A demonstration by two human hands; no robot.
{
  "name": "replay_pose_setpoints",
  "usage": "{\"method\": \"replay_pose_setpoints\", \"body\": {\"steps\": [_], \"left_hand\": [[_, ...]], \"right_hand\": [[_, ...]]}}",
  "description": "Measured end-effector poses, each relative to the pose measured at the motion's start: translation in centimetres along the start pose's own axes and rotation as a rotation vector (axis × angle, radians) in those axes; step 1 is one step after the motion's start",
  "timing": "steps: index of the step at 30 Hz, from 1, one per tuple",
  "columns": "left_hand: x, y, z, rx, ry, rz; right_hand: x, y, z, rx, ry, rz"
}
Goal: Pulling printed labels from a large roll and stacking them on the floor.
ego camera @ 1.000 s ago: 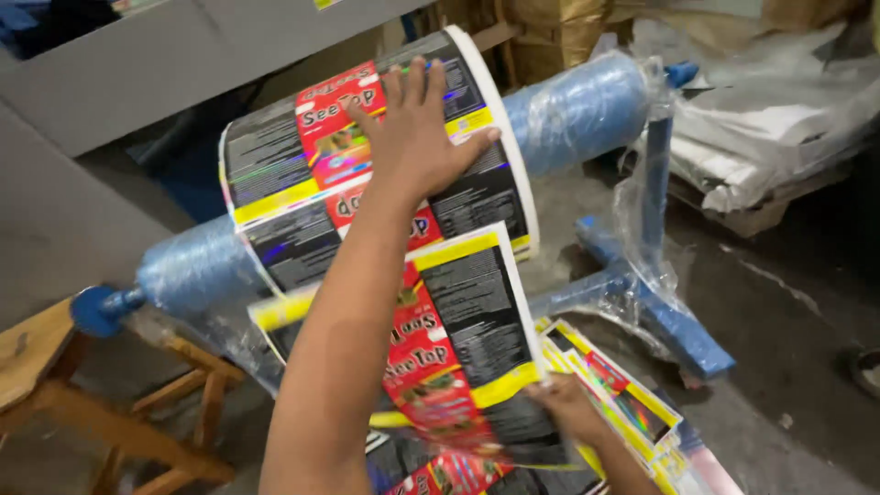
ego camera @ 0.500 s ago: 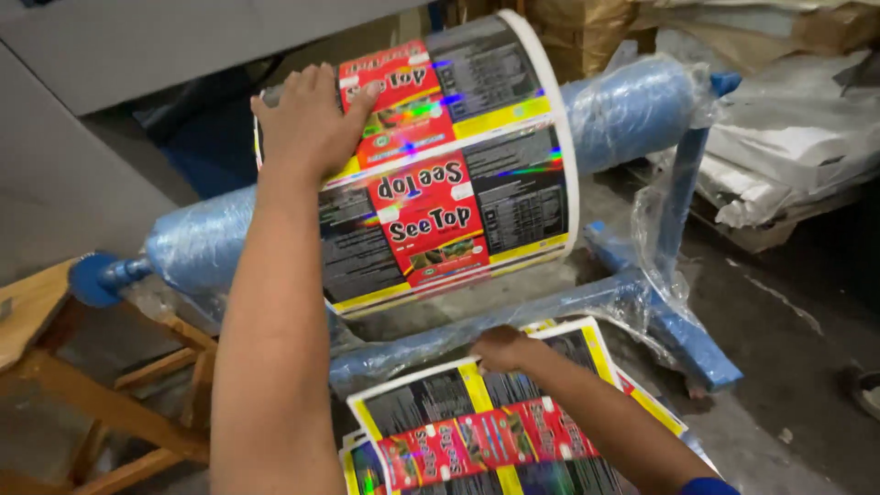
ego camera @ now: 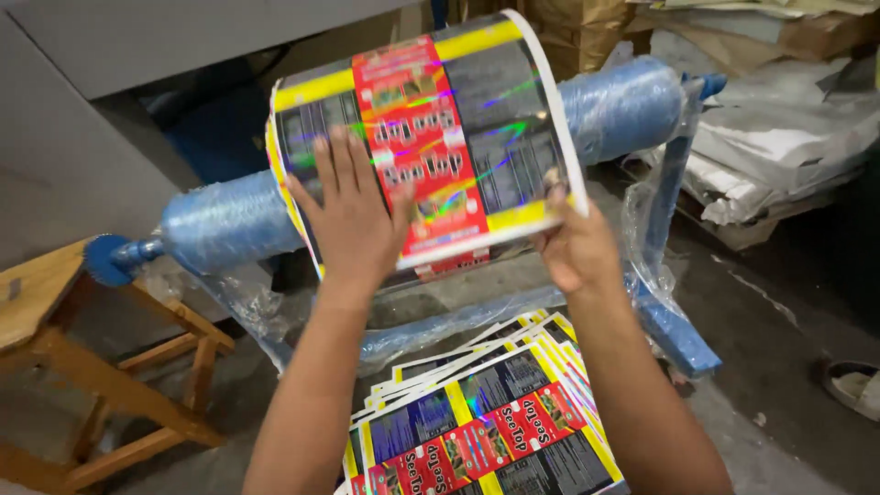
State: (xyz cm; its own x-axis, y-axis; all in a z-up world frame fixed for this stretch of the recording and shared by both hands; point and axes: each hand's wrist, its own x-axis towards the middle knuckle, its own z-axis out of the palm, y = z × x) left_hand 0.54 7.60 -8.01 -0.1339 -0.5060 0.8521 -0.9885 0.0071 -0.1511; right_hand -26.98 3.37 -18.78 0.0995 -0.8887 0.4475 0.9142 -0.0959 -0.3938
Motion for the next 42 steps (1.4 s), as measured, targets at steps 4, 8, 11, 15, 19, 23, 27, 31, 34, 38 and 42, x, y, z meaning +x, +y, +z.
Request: {"method": "replay_pose_setpoints", "body": {"steps": [4, 8, 11, 15, 19, 23, 27, 31, 34, 38, 42], "left_hand": [[-0.6, 0.9, -1.3, -0.025, -0.137, 0.022], [5.7, -0.5, 1.6, 0.000, -0.214, 0.066], [11.6, -1.3, 2.6, -0.110, -0.338, 0.034], [15.2, -1.3, 2.9, -0.119, -0.497, -0.018], [16.5, -0.4, 3.5, -0.161, -0.590, -0.043], [17.8, 1.0, 2.3, -0.188, -0.639, -0.048], [16.1, 1.6, 1.7, -0.186, -0.691, -0.070], [15.5, 1.6, 1.2, -0.176, -0.661, -0.048], [14.9, 2.0, 0.2, -0.156, -0.658, -0.036], [14.8, 2.2, -0.3, -0.156, -0.665, -0.033], [14.8, 2.6, -0.7, -0.195, -0.681, -0.073]], "right_hand": [[-2.7, 2.7, -7.4, -0.400, 0.263, -0.070], [-8.9, 4.1, -10.8, -0.382, 0.346, -0.041], [-13.8, 5.4, -16.5, -0.402, 0.363, 0.034], [-15.8, 0.9, -16.0, -0.429, 0.052, 0.377], [-8.9, -1.3, -13.8, -0.810, -0.183, 0.512], [-1.7, 0.7, -12.1, -0.794, -0.068, 0.365], [-2.1, 4.3, -16.7, -0.848, 0.091, 0.303], [-7.7, 0.7, -16.2, -0.946, 0.013, 0.344], [-12.0, -3.9, -11.6, -0.940, -0.082, 0.405], [-15.4, -8.8, -3.9, -0.681, -0.123, 0.358], [-15.8, -10.7, -0.7, -0.473, -0.205, 0.276]]}}
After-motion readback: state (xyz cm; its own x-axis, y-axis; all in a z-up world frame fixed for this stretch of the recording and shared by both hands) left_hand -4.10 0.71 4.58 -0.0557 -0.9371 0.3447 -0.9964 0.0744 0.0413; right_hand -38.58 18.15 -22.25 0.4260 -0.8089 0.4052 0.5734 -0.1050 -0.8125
